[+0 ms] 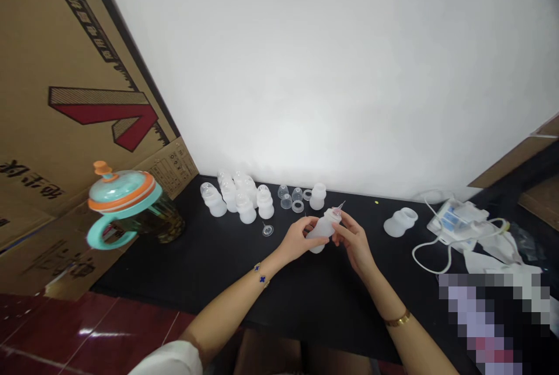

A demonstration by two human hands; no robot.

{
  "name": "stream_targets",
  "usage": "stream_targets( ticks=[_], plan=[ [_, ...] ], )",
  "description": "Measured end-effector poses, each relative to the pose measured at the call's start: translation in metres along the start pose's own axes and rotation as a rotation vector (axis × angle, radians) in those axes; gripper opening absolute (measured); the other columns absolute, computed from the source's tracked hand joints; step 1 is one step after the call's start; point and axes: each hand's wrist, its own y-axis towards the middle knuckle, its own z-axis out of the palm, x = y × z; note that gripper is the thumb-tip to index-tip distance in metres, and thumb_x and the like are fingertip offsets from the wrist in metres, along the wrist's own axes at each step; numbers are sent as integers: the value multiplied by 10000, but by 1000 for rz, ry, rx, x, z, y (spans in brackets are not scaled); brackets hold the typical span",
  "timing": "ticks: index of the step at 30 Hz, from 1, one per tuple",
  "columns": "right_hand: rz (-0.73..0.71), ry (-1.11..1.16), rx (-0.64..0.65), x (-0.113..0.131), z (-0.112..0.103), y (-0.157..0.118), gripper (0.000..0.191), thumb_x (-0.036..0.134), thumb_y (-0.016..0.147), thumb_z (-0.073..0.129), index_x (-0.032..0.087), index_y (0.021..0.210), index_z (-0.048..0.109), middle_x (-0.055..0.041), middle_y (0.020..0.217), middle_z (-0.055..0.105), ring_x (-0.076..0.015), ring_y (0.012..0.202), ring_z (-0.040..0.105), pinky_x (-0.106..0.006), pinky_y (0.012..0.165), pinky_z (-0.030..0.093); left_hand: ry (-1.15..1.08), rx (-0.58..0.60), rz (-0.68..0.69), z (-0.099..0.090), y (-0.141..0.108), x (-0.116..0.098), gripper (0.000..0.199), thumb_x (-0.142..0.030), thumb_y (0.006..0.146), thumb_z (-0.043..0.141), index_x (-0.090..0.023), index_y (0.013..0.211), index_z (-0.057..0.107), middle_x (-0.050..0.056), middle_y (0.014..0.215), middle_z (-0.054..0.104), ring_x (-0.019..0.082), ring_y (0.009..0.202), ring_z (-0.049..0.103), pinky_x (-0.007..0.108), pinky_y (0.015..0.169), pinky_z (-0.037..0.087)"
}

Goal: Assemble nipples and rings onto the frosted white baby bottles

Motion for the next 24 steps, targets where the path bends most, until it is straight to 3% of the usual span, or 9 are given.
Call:
stream_targets(
  ticks=[7,24],
  plan=[
    [10,14,8,0,0,0,515,367,688,850,229,1166,717,-47,988,712,-102,539,540,-252,457,412,9,-13,3,0,0,3,529,-423,705,820,-176,1151,681,80,1050,701,234,919,628,310,751,463],
    [43,88,72,7,3,-2,477,359,733,803,222,1180,706,-36,954,692,-82,496,480,-255,449,398,-139,88,-24,-1,2,2,479,-424,728,799,-181,1129,698,74,1056,721,243,918,659,302,734,486]
  ],
)
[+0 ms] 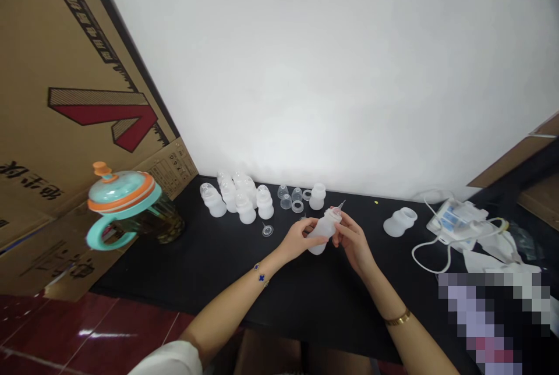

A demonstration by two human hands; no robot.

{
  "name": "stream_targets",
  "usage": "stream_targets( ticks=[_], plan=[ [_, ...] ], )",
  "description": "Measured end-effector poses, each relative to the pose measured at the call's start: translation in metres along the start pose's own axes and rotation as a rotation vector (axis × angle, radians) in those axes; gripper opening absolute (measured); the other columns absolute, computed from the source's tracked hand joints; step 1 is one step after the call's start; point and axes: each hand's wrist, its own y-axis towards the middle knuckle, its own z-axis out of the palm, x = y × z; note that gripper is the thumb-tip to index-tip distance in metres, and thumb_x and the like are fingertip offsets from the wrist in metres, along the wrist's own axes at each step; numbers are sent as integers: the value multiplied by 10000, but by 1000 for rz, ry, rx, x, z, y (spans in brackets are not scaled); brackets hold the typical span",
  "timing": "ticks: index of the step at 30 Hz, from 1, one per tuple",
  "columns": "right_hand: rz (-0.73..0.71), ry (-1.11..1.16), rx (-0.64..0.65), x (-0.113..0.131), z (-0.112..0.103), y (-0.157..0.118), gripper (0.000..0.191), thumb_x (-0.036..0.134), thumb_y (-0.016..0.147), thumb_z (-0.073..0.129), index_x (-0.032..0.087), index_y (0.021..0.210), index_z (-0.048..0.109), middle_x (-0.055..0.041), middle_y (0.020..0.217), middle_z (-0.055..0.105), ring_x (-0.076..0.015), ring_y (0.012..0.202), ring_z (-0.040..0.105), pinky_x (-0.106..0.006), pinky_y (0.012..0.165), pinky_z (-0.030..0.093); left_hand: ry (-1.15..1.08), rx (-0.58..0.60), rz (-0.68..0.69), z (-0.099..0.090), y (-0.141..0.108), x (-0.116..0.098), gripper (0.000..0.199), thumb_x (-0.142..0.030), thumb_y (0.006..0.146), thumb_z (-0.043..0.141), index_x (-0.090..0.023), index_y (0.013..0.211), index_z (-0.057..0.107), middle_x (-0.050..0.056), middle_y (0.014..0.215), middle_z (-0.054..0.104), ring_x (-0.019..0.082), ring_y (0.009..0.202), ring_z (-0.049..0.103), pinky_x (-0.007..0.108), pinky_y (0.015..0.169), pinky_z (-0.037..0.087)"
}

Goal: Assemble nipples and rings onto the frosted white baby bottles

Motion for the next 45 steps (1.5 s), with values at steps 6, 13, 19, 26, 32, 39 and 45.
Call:
stream_targets(
  ticks=[6,13,19,26,32,39,45],
  plan=[
    [-19,-10,12,-5,-3,1,475,363,771,785,228,1216,689,-50,1033,690,-83,511,487,-258,458,413,-1,-3,-8,0,0,0,473,-411,732,798,-185,1136,699,80,1067,720,251,928,662,303,730,485],
    [-68,-61,-60,-6,-1,0,469,368,713,834,251,1147,703,-50,1107,672,-87,526,485,-264,452,423,116,-84,34,2,-2,3,499,-421,719,806,-190,1146,691,83,1069,705,245,933,647,305,728,486],
    [-116,-108,-54,-7,-1,0,466,359,713,834,268,1148,694,-41,1140,650,-72,535,467,-250,445,409,221,-112,84,3,-3,1,472,-426,726,801,-193,1121,690,71,1027,692,226,896,635,303,725,482],
    [-120,-125,-51,-7,0,0,470,372,731,827,267,1164,680,-30,1093,655,-81,545,496,-246,446,422,200,-100,79,2,-3,1,478,-424,726,806,-188,1124,686,79,1048,693,230,903,639,302,725,480],
    [-65,-65,-83,-7,1,0,458,451,784,776,226,1171,679,-23,904,678,-106,527,532,-253,446,441,167,-99,57,2,-3,0,483,-406,723,812,-173,1128,689,88,1056,701,231,896,643,294,706,469],
    [-77,-48,-73,-9,-2,1,468,458,793,772,217,1182,677,-19,846,670,-114,530,536,-250,446,439,147,-86,56,2,-2,2,499,-407,733,808,-168,1152,685,97,1097,698,239,934,642,302,733,483],
    [-84,-56,-61,-11,-2,1,464,469,816,756,227,1203,675,-33,885,691,-115,527,528,-259,453,442,90,-59,24,1,-1,2,512,-412,739,800,-168,1172,681,102,1121,702,260,977,644,314,751,496]
  ],
)
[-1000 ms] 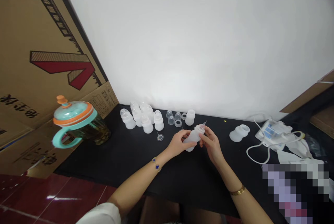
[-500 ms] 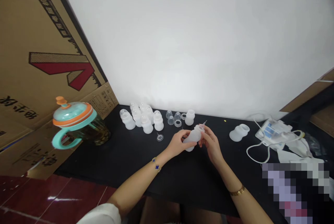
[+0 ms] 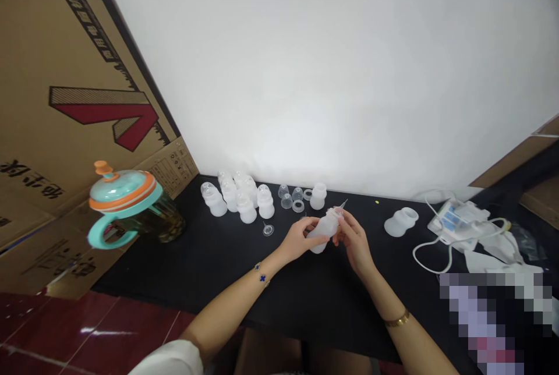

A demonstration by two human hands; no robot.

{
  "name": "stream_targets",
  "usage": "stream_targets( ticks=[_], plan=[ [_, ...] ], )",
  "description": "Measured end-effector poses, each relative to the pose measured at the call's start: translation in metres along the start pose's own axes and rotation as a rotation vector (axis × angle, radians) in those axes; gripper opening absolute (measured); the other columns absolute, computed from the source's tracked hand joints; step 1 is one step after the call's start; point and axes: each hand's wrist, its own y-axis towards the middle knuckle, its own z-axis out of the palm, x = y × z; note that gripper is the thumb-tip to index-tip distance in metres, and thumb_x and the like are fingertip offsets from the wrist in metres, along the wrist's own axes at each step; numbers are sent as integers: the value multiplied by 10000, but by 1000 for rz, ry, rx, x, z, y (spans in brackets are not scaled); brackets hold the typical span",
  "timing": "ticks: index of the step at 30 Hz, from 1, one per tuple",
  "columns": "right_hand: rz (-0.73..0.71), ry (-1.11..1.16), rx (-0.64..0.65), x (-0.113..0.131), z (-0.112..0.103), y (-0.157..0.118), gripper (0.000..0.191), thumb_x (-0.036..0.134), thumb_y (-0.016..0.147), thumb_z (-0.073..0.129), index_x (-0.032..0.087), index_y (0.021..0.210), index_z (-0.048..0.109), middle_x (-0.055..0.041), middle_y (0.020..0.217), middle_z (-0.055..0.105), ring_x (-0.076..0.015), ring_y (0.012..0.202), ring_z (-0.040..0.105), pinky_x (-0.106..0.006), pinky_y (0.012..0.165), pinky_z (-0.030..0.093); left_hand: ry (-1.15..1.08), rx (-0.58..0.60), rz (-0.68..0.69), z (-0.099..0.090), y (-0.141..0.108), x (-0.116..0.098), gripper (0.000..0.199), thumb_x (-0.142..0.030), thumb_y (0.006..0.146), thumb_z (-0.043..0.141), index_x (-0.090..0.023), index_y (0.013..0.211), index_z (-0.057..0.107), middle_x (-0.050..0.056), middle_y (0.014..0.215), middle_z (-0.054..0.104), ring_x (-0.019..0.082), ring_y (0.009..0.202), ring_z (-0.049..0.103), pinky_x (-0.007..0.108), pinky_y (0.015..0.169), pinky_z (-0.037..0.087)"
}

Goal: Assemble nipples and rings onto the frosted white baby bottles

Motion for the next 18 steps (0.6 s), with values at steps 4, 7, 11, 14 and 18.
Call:
stream_targets(
  ticks=[4,7,11,14,18],
  plan=[
    [-5,1,10,0,0,0,471,491,834,734,229,1220,672,-29,860,700,-107,517,513,-257,462,438,-93,76,-18,0,1,-4,484,-407,763,778,-152,1163,684,102,1082,719,266,957,662,323,758,501],
    [2,4,10,1,0,-1,472,491,845,724,218,1226,671,-19,793,690,-106,514,511,-249,462,431,-150,103,-25,-1,1,-6,480,-403,768,777,-147,1164,685,107,1083,727,274,967,669,331,782,503],
    [0,1,5,1,1,0,460,486,824,748,222,1195,684,-45,919,717,-99,520,522,-251,458,439,-151,104,-22,-1,1,-6,477,-405,767,780,-147,1159,691,108,1076,730,277,966,673,332,787,503],
    [-4,4,5,0,-1,0,453,480,824,749,230,1195,684,-52,984,718,-97,527,530,-252,457,442,-154,105,-25,-1,1,-5,473,-408,766,783,-157,1156,693,101,1083,730,272,967,674,330,793,503],
    [-3,2,4,-2,-2,1,453,481,819,751,232,1192,688,-55,995,716,-97,527,534,-254,454,440,-148,101,-40,0,1,-4,478,-418,753,791,-164,1146,696,97,1082,730,269,963,674,327,789,504]
  ],
)
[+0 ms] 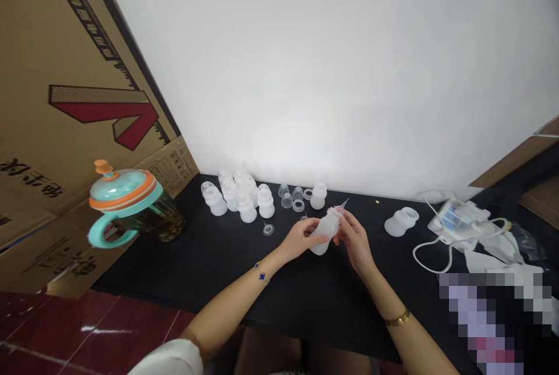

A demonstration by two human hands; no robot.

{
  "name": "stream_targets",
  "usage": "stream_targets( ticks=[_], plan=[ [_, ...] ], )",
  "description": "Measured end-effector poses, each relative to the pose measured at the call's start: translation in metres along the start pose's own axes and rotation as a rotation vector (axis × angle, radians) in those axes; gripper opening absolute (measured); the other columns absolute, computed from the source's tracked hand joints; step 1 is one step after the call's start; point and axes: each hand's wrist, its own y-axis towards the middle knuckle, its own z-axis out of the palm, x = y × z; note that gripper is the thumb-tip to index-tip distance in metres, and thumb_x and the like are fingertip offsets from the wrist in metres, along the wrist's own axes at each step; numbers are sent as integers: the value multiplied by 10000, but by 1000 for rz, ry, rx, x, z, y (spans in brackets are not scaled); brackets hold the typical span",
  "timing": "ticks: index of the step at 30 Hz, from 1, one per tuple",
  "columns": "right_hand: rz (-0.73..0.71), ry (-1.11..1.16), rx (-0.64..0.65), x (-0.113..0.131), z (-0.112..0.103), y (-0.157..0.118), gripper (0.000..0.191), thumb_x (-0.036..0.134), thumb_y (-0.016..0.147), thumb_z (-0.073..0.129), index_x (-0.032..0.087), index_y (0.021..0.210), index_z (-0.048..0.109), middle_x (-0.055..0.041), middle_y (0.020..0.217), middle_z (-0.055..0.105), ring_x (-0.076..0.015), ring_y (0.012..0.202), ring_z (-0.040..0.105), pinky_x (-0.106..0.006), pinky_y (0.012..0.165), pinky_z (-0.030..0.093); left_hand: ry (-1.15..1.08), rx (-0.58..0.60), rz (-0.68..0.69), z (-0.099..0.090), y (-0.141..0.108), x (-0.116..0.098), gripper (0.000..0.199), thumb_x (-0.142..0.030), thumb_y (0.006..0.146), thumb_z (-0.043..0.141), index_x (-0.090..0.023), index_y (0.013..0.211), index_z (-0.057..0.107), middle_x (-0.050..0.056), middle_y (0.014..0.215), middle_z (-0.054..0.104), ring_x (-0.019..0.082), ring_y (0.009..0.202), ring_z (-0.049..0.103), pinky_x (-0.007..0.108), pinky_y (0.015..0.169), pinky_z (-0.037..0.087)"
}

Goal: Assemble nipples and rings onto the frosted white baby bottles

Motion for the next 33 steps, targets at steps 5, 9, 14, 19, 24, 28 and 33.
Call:
stream_targets(
  ticks=[5,9,14,19,24,28,33],
  plan=[
    [-1,-4,-6,2,2,-1,449,482,817,753,235,1187,690,-52,993,717,-102,532,530,-261,461,442,15,2,9,0,0,0,463,-410,756,787,-163,1138,698,93,1069,730,265,947,674,324,780,502],
    [2,-4,-8,3,2,-1,447,488,821,748,235,1185,689,-47,965,717,-104,537,528,-261,465,440,14,-2,7,0,0,-2,453,-405,757,784,-157,1127,699,91,1049,732,261,932,674,324,774,501],
    [10,8,-8,2,2,-1,457,483,839,734,226,1212,676,-25,833,700,-110,536,520,-259,471,435,13,-5,4,1,0,-3,461,-417,753,784,-158,1125,699,93,1061,729,263,940,671,330,781,501],
    [0,-11,-17,2,2,-1,452,490,822,746,229,1186,688,-50,967,718,-108,544,527,-265,468,438,20,0,12,0,0,-2,453,-413,760,778,-156,1124,700,94,1081,726,256,926,669,333,788,499],
    [-9,-25,-23,1,2,-1,451,498,812,751,241,1178,694,-53,1003,721,-115,544,533,-274,468,437,25,7,15,0,0,-4,464,-435,759,778,-159,1124,704,89,1091,725,255,935,663,336,806,496],
    [-14,-36,-28,1,2,-1,468,513,801,755,235,1173,698,-61,1006,724,-119,544,531,-280,467,439,-12,29,1,-1,1,-6,476,-454,746,790,-152,1104,712,89,1059,730,247,906,666,330,794,492],
    [-16,-14,-31,1,2,-1,455,489,812,756,230,1180,688,-71,1058,718,-114,551,533,-272,466,440,-117,67,-12,-1,2,-6,492,-448,735,808,-133,1102,717,97,1019,737,243,888,669,326,793,484]
  ],
)
